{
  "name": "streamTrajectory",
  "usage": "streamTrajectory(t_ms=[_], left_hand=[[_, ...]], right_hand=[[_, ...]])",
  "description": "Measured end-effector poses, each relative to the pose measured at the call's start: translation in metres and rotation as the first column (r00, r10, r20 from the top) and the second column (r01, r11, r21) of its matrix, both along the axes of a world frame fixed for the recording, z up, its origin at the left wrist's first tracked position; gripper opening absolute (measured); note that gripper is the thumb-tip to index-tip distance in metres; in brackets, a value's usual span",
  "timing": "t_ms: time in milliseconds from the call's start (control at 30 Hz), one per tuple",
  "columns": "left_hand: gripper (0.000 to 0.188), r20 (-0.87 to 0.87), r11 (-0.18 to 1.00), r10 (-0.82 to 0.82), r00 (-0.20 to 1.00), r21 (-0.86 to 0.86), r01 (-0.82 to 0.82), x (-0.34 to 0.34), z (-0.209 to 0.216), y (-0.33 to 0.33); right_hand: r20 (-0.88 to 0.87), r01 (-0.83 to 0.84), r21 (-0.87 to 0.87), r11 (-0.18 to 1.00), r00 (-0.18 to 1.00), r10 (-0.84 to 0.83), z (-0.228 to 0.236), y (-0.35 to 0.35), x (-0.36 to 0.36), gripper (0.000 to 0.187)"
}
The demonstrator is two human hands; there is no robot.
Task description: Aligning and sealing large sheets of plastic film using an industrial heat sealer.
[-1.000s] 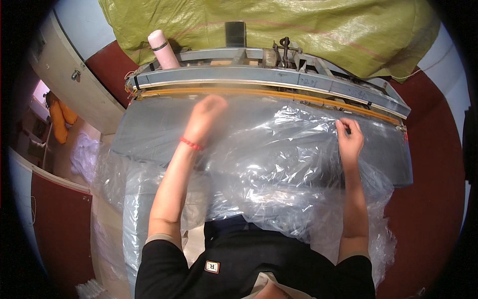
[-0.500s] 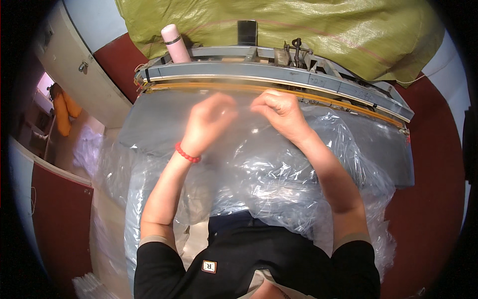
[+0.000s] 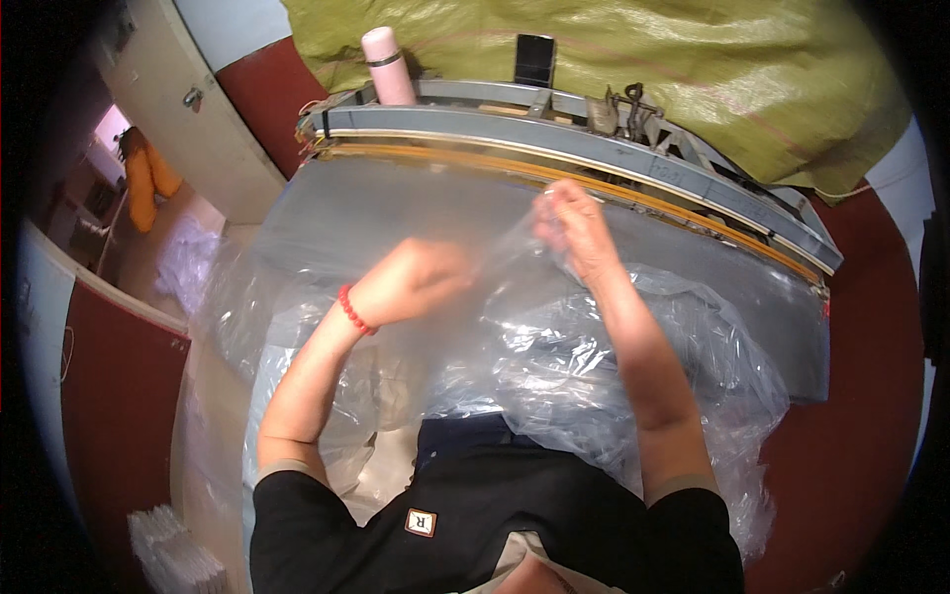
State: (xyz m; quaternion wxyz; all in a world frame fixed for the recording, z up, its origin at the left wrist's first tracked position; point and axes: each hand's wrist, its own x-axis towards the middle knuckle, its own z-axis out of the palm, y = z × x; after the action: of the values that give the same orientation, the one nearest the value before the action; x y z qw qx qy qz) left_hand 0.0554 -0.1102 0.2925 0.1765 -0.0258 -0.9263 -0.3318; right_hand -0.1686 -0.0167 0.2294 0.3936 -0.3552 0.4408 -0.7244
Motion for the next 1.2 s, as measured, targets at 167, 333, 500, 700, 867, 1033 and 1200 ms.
streamTrajectory(t_ms=[167,333,500,700,867,1033,1200], left_hand=[[0.009,0.498,1.0,0.011,0.867,-0.005,-0.009,0.098,-0.047,-0.039],[0.035,0.816,0.835,0.549,0.18,-0.526,-0.162,0.218,-0.058,-0.148],[0.039,0.383,0.42,0.906,0.18,-0.756,-0.502,0.244,0.036,-0.235],[0.033,-0.749,0.2,0.648,0.135,-0.004,-0.98,0.133,0.007,-0.224],[0.059,0.02,0.409,0.904,0.427,-0.33,-0.851,0.104,-0.11,-0.248],[0.065,0.267,0.231,0.957,0.11,-0.477,-0.848,0.128,-0.141,-0.299],[0.061,0.332,0.3,0.94,0.076,-0.702,-0.646,0.089,-0.088,-0.298]], right_hand=[[-0.567,0.749,0.034,0.662,0.56,-0.604,-0.041,0.066,-0.115,0.014],[-0.741,0.928,0.004,0.372,0.253,-0.623,-0.069,0.233,-0.239,0.024],[-0.876,0.992,-0.06,0.114,0.002,-0.482,-0.102,0.401,-0.318,0.029],[-0.995,0.932,-0.005,-0.362,-0.042,-0.095,-0.106,0.509,-0.338,0.038],[-0.999,0.888,0.029,-0.458,0.041,0.018,-0.084,0.504,-0.312,0.04],[-0.992,0.846,0.001,-0.534,0.068,0.105,-0.072,0.477,-0.291,0.038],[-0.992,0.943,-0.124,-0.309,-0.129,0.003,-0.066,0.453,-0.279,0.024]])
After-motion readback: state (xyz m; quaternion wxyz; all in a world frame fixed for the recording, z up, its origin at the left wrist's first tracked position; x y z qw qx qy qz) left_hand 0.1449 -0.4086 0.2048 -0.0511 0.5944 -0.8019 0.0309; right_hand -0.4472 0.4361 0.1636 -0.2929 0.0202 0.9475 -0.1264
